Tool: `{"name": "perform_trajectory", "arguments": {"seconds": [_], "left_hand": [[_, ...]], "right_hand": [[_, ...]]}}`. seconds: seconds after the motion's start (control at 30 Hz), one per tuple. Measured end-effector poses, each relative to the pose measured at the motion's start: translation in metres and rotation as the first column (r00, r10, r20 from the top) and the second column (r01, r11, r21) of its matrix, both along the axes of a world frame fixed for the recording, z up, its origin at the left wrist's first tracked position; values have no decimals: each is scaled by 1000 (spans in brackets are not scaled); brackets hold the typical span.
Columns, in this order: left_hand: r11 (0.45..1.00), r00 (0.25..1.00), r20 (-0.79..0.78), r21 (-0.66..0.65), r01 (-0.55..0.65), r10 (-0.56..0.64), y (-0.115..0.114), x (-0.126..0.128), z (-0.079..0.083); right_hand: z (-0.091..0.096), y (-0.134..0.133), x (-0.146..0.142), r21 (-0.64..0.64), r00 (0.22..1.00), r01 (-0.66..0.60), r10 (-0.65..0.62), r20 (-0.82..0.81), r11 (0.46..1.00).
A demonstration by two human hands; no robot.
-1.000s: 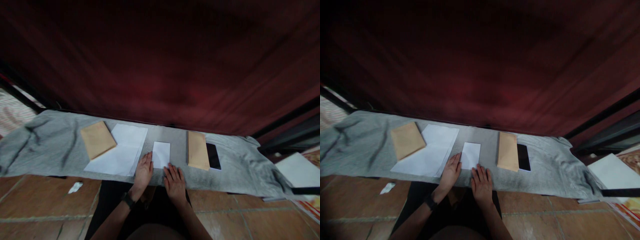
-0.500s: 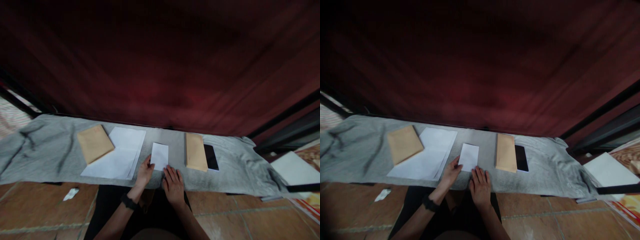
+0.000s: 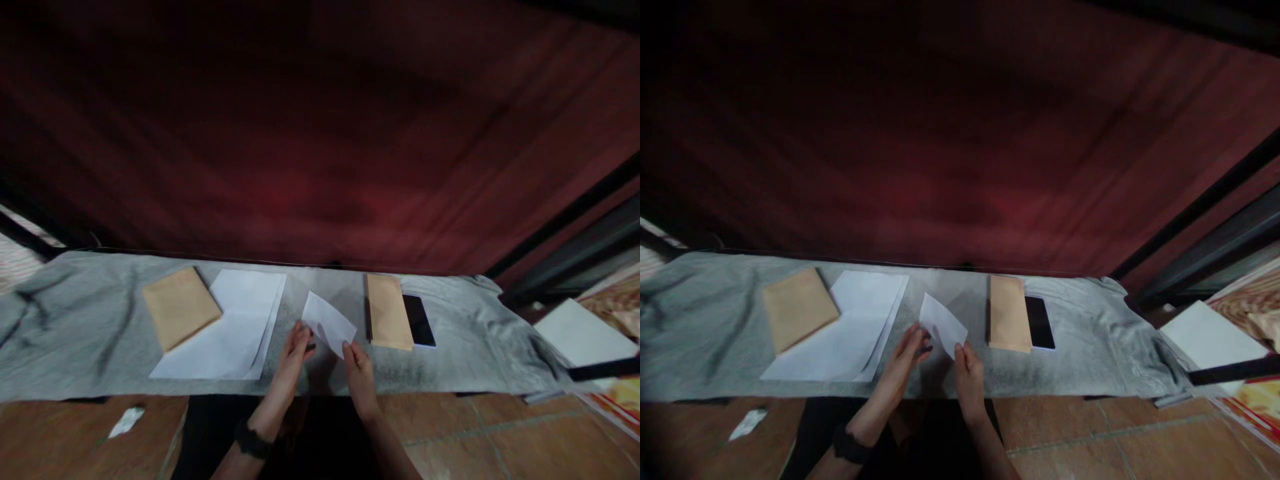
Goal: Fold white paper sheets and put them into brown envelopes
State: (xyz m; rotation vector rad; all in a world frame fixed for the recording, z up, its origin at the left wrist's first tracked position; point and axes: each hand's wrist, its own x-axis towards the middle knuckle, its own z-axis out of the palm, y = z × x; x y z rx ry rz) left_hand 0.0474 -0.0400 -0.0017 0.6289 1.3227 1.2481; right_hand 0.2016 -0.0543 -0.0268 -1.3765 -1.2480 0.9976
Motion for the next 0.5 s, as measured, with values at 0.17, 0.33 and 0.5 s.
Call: {"name": "perform_trajectory", "arguments": {"seconds": [0.17,0.33,0.5], "left_hand": [[994,985,139,-65,-92,100,7,-5,-13],[997,998,41,51,-56,53,19,-13,-16],[995,999,-35,99,21,-17,35,-20,-5]], "right_hand": [[3,-8,-1,-223,914,-41,-53,-402,974],[5,-11,0,-329,837,-57,-135,-530,942],[4,-6,7,-430,775,15,-282,-565,903]]}}
